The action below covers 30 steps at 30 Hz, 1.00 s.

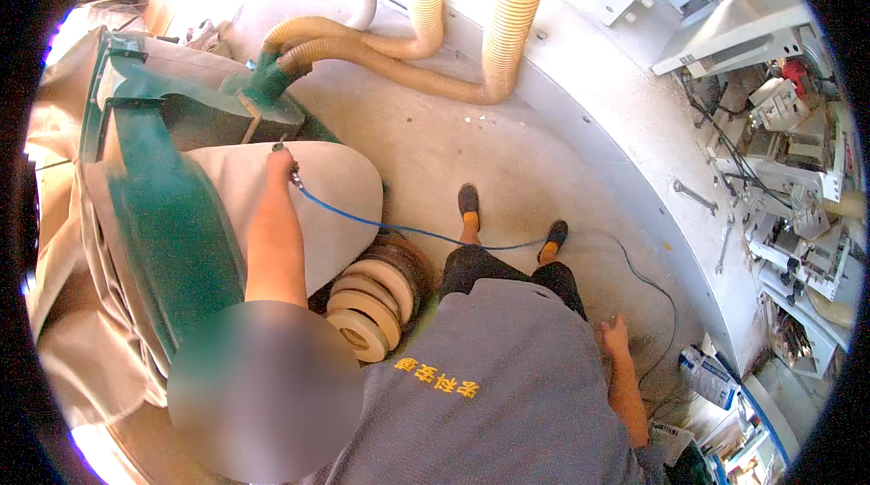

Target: The person uses a green air blow gun to clean dust and debris from the internal components of a large industrial machine. They systematically blow air into various crevices and then manually sweep the dislodged debris into a white collection bag.

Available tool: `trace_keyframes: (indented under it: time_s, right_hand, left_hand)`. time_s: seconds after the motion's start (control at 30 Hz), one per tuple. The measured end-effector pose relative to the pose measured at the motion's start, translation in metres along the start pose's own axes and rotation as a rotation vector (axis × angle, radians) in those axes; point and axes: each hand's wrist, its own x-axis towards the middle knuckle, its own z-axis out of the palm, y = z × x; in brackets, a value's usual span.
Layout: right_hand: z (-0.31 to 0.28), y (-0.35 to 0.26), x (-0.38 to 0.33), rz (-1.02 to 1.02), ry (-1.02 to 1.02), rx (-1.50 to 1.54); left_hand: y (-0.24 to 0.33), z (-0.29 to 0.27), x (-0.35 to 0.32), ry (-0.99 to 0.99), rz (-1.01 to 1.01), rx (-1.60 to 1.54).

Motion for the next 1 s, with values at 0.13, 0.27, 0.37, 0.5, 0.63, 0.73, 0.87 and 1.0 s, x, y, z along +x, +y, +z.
trace_keyframes:
  time_s: [0.13, 0.27, 0.37, 0.5, 0.63, 0.73, 0.87, 1.0]
  right_hand:
    - [0.047, -0.014, -0.035, 0.106, -0.093, 0.165]
    - [0.048, -0.078, -0.051, 0.064, -0.078, 0.298]
    - [0.051, -0.096, -0.052, 0.029, -0.014, 0.329]
    - [0.045, -0.108, -0.046, 0.005, -0.006, 0.273]
    - [0.046, -0.115, -0.047, 0.019, 0.038, 0.31]
    - [0.052, -0.107, -0.048, -0.035, 0.024, 0.26]
    - [0.055, -0.133, -0.065, 0.106, 0.048, 0.585]
    - [0.059, -0.123, -0.069, 0.107, 0.036, 0.389]
  left_hand:
    - [0.004, -0.016, 0.048, -0.081, -0.163, -0.543]
    - [-0.01, 0.039, 0.059, -0.211, -0.199, -0.549]
    - [-0.011, 0.103, 0.035, -0.258, -0.208, -0.726]
    - [0.002, 0.168, -0.003, -0.329, -0.306, -0.889]
    - [0.02, 0.21, -0.044, -0.379, -0.373, -0.894]
    - [0.034, 0.241, -0.071, -0.487, -0.448, -0.914]
    - [0.102, 0.234, -0.115, -0.599, -0.488, -0.798]
    - [0.166, 0.237, -0.083, -0.665, -0.304, -1.027]
